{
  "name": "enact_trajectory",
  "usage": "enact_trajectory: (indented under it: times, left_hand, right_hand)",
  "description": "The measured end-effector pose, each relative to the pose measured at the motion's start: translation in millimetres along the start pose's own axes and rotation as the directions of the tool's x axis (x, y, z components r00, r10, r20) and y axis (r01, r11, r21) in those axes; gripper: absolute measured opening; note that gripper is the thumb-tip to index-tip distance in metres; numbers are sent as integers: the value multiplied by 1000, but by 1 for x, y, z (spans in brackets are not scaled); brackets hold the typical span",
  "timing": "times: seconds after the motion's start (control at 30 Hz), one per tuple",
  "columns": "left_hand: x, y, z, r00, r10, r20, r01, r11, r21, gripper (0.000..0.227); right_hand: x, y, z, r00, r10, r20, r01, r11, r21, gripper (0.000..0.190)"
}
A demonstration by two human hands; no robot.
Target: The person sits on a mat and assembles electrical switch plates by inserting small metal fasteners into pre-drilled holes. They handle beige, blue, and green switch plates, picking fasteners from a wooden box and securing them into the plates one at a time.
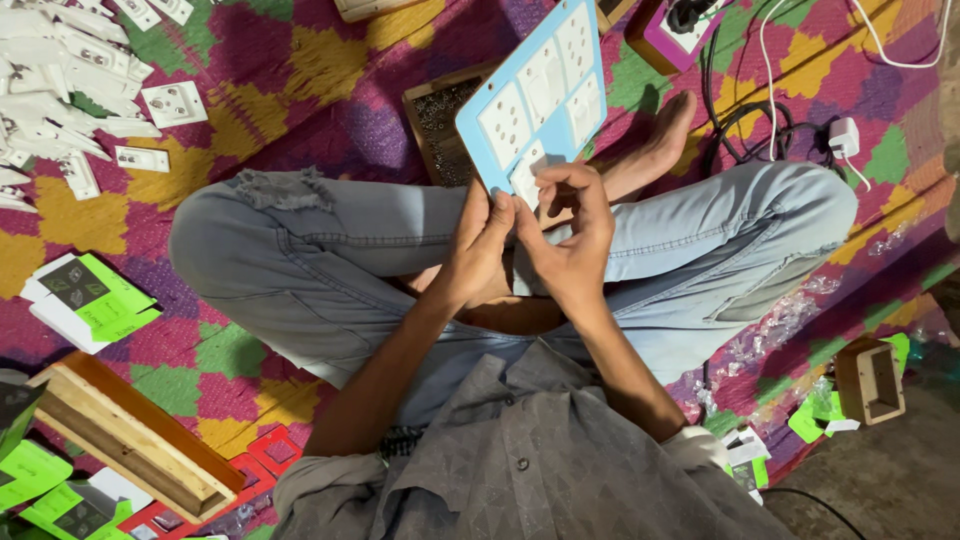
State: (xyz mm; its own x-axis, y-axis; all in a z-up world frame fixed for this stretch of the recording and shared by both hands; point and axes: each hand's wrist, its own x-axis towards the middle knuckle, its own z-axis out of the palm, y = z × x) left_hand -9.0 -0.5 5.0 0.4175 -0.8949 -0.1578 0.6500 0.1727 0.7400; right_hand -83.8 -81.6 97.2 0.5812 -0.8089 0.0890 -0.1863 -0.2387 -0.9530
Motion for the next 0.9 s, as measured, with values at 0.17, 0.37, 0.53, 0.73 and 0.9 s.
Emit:
enact_trajectory:
  times: [0.17,0.37,0.53,0.73,0.9]
  left_hand:
    - [1,1,1,1000,-7,-6,7,1000,20,58]
    - [-1,1,0,1000,-4,17,4,1000,15,61]
    - [-1,-3,-2,999,29,-46,-29,1000,-1,51]
    - [10,5,-6,948,107,-301,-139,986,-88,37]
    - [9,39,-21,863,218,-456,-200,976,88,36]
  right_hand:
    - [1,7,-3,999,38,-4,-38,999,19,44]
    - [5,0,-10,991,130,23,-130,991,1,43]
    - [5,-8,-12,998,-58,10,58,977,-206,34]
    - [9,-1,-30,995,8,-95,-10,1000,-24,16]
    - [49,36,-55,972,2,-236,-2,1000,3,13]
